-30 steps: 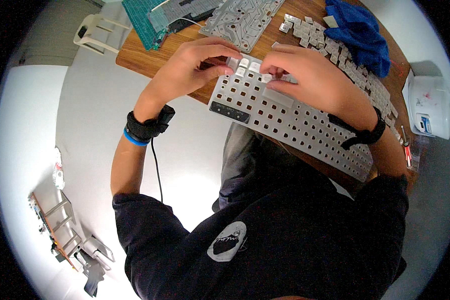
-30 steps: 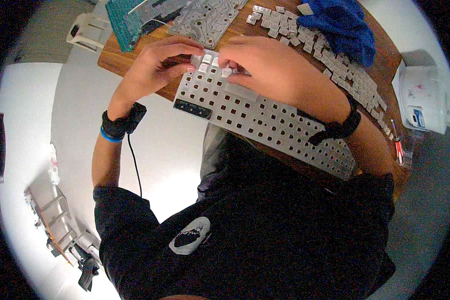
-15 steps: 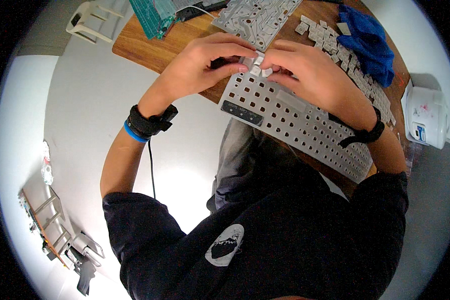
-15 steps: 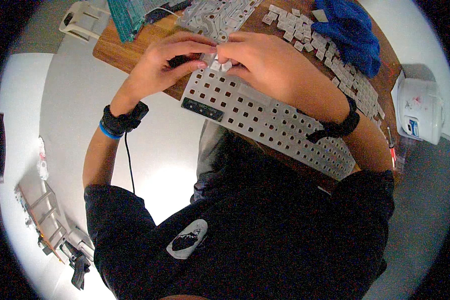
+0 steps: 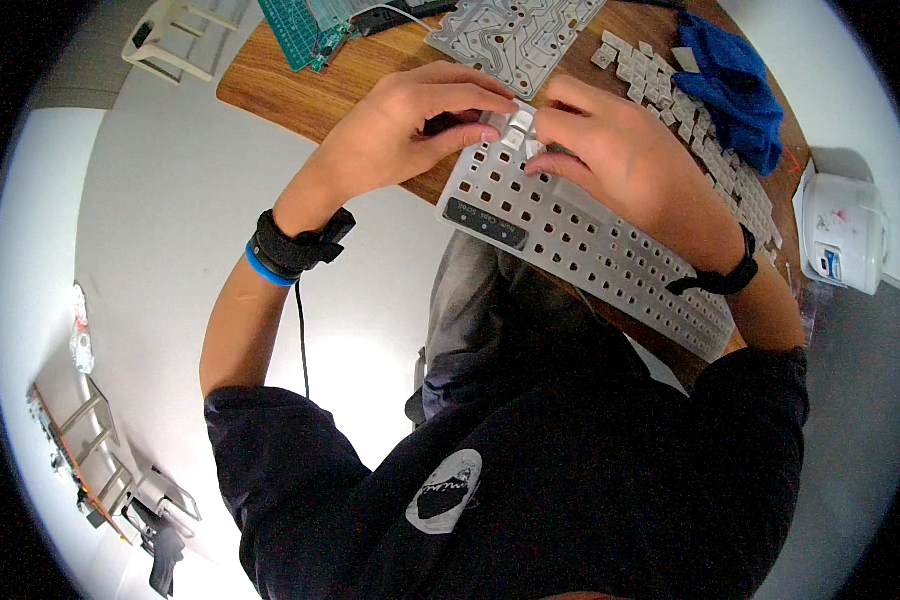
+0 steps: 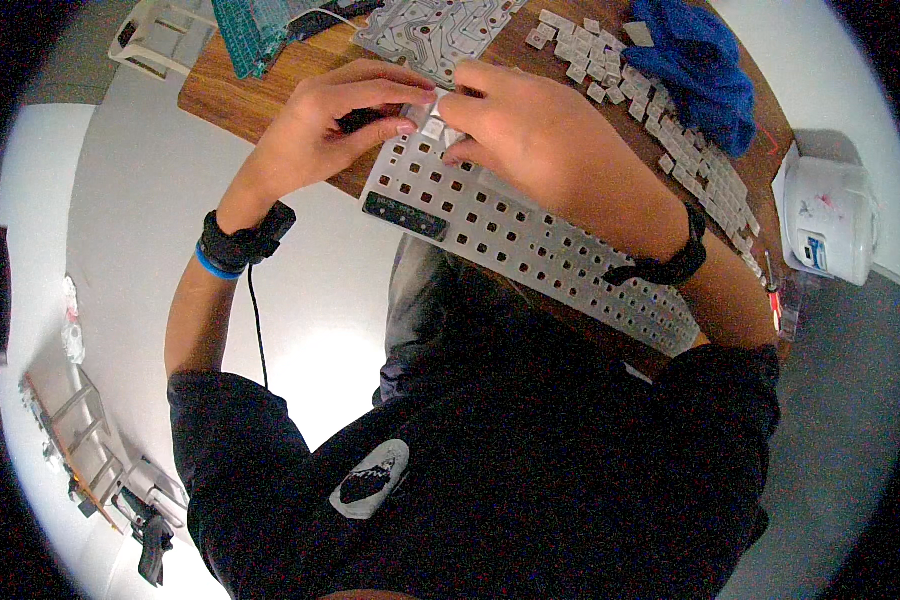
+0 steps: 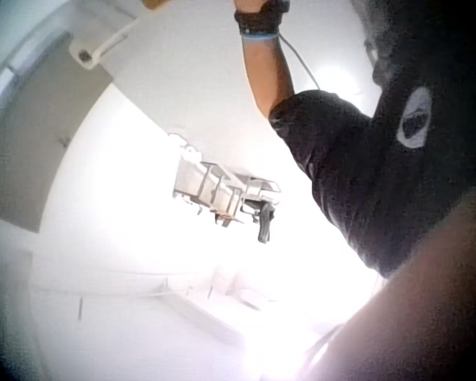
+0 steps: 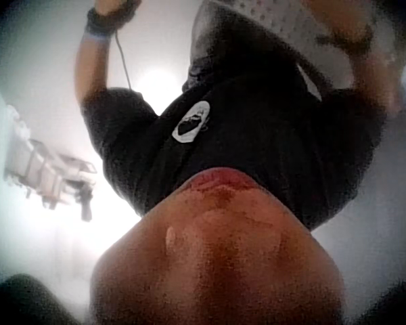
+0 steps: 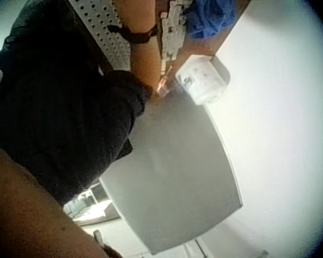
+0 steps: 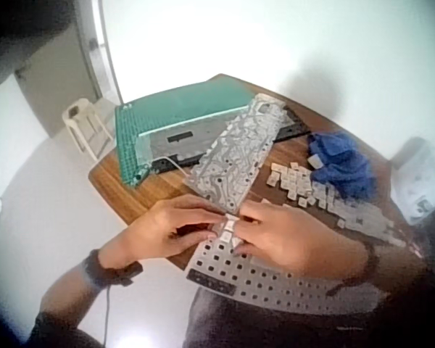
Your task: The person cleans individual white keycaps with a blue cloth and places them onto a white keyboard base. The person repeatedly wipes keycaps and installs them into the keyboard one by one.
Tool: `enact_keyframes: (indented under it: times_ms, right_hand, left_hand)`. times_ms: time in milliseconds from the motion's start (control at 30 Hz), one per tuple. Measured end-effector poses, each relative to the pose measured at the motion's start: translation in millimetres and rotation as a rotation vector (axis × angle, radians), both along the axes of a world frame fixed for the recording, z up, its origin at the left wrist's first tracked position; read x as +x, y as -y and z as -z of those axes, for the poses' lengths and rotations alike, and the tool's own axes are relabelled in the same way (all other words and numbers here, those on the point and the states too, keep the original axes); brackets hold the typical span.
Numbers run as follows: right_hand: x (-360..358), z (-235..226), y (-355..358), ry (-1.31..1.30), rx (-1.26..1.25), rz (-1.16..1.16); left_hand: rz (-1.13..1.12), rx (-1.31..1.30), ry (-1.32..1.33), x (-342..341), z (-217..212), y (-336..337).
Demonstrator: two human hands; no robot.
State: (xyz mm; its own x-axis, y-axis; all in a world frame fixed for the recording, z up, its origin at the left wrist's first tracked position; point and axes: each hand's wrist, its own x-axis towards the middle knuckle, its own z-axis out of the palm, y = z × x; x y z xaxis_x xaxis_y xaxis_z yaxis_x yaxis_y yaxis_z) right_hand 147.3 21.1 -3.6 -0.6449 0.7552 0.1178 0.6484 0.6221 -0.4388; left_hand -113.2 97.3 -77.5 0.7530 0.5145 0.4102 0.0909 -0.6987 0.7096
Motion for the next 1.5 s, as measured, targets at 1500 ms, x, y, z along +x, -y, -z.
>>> enact_keyframes:
  times_ms: [1500]
  right_hand:
    - [13.4,11.5,-4.5,-0.058,-0.166,0.022]
  left_hand:
    - [-0.014,0.316,-0.614,44.9,-66.2,-27.0]
